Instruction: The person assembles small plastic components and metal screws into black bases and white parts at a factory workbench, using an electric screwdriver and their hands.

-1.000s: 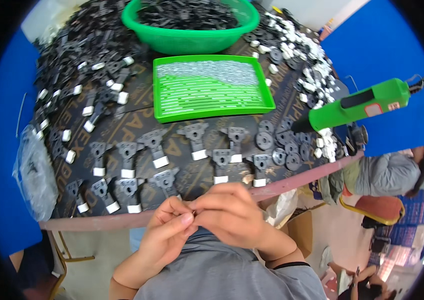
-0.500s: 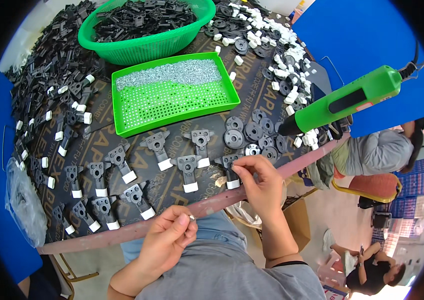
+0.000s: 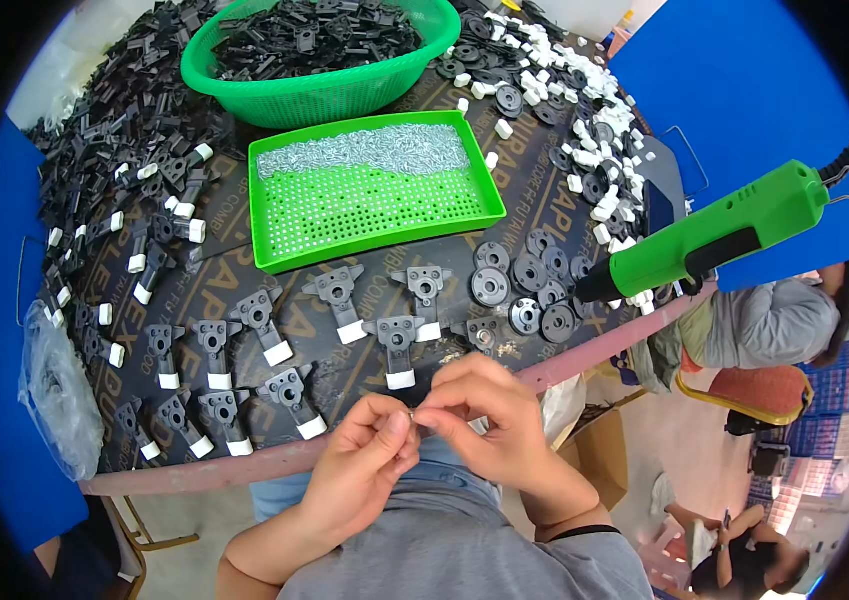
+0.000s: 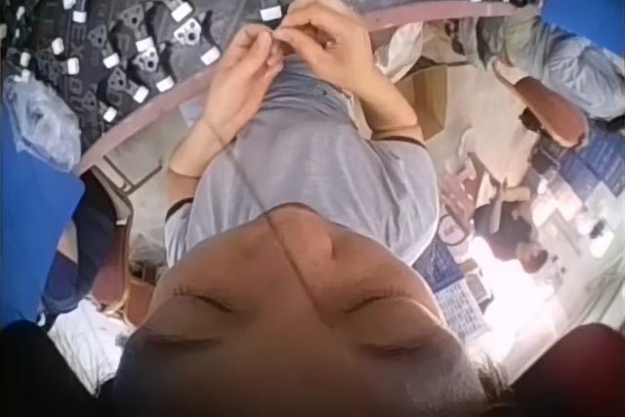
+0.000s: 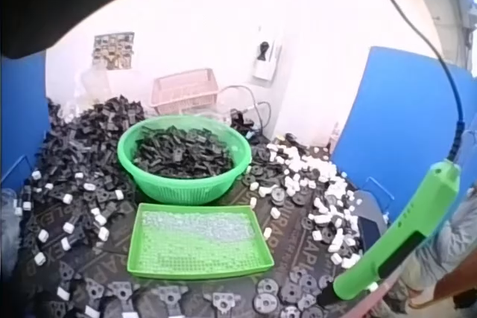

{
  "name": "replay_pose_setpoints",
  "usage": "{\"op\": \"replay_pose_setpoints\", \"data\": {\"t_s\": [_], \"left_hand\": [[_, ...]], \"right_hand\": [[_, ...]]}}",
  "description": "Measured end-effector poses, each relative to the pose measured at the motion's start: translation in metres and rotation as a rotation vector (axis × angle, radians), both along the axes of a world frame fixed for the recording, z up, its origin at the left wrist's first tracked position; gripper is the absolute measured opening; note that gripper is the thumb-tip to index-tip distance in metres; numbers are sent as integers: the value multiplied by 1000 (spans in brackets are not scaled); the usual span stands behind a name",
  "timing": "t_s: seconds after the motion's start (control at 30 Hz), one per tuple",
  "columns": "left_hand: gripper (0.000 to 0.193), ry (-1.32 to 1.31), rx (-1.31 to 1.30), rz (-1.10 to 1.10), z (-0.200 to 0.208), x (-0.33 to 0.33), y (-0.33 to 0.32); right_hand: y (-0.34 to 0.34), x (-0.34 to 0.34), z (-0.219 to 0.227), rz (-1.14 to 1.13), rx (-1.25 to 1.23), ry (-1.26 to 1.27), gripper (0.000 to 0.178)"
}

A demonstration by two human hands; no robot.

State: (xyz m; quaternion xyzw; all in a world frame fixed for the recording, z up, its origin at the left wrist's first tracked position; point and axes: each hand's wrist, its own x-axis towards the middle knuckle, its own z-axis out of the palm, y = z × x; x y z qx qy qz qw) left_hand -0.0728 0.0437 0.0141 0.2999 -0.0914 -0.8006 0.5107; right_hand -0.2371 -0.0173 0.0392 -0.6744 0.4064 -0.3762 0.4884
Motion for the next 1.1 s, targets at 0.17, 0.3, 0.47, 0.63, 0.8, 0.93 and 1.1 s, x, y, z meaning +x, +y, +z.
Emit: {"op": "replay_pose_setpoints", "data": {"t_s": [0.17, 0.3, 0.47, 0.63, 0.8, 0.93, 1.1], "left_hand": [[12, 65, 132, 80, 11, 3, -4], [14, 62, 108, 48, 7, 8, 3], [16, 50, 66, -19, 12, 15, 8], [19, 119, 27, -62, 3, 22, 13], [22, 193, -57, -59, -2, 26, 17], [21, 99, -78, -18, -2, 23, 21], [19, 88, -68, 5, 0, 21, 22]], "right_hand": [[-51, 7, -1, -129, -432, 262, 6], [-80, 17, -18, -259, -538, 413, 8], [-83, 20, -18, -272, -582, 594, 13], [-72, 22, -12, -287, -522, 515, 21], [-40, 21, -10, 13, -629, 591, 44], [-31, 19, -21, 86, -597, 554, 41], [-28, 16, -24, 114, -590, 487, 44]]}}
